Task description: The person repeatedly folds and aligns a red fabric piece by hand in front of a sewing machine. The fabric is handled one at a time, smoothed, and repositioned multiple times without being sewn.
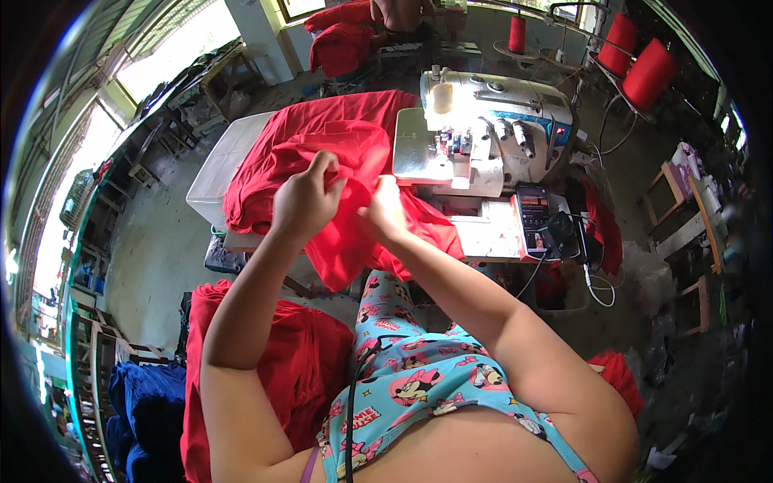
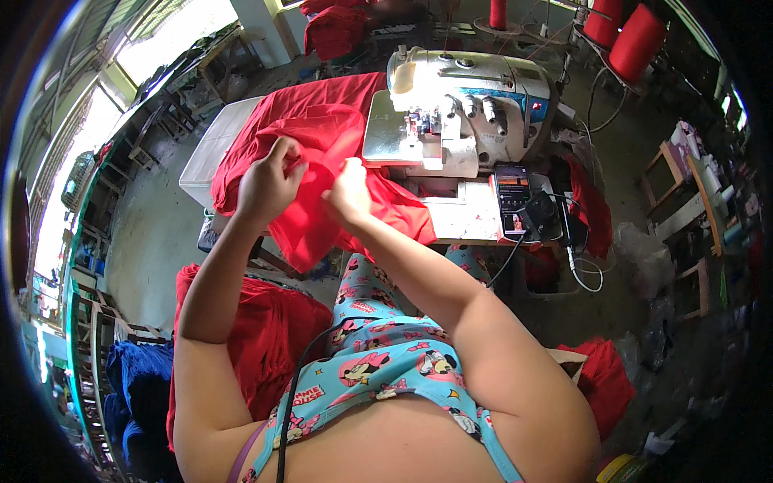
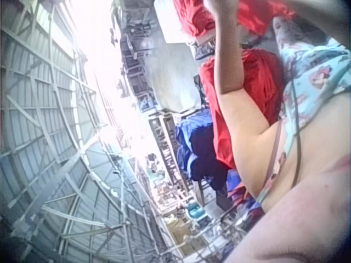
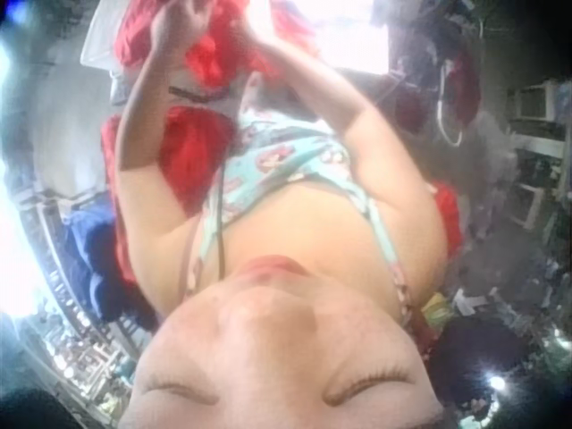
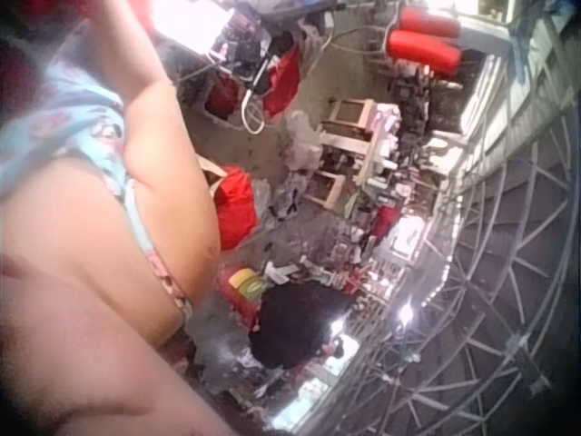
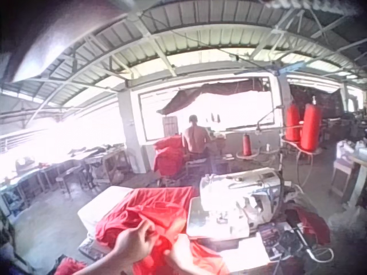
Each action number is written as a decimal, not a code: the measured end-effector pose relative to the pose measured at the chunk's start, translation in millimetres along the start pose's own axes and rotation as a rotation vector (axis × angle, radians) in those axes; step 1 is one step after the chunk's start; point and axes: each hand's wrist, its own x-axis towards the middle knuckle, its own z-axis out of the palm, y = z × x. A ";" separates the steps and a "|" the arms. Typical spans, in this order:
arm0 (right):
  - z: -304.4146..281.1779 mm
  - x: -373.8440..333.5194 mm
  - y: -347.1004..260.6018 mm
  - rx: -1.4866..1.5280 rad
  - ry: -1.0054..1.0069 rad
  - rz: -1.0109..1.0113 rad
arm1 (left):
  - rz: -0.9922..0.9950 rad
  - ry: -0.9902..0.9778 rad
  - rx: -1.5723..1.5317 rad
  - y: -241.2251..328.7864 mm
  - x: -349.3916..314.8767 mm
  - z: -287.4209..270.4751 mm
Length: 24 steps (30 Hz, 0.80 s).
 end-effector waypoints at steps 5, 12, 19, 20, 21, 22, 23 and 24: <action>-74.4 10.1 23.5 0.123 0.028 -0.411 | 0.025 -0.048 0.306 -54.8 -31.5 -8.3; -84.2 29.0 33.4 0.771 -0.193 -0.054 | -0.131 0.074 -1.221 -36.8 0.8 43.6; -47.9 1.2 51.7 -0.083 0.122 -0.232 | -0.097 0.113 -0.175 -42.1 5.0 108.9; -31.4 -4.8 72.3 -0.215 0.209 -0.286 | -0.033 0.088 -0.158 -57.1 0.5 126.0; -24.8 -11.3 81.9 -0.336 0.098 -0.165 | -0.072 -0.010 -0.097 -71.5 -6.3 139.7; -20.5 -12.3 94.9 -0.371 0.057 -0.121 | -0.126 -0.095 -0.031 -65.4 -6.5 141.9; -11.2 -8.2 95.7 -0.423 -0.023 -0.038 | -0.120 -0.104 0.007 -74.9 -6.6 149.4; -14.6 -9.2 84.7 -0.425 -0.062 0.020 | -0.142 -0.127 0.063 -69.6 -5.5 147.2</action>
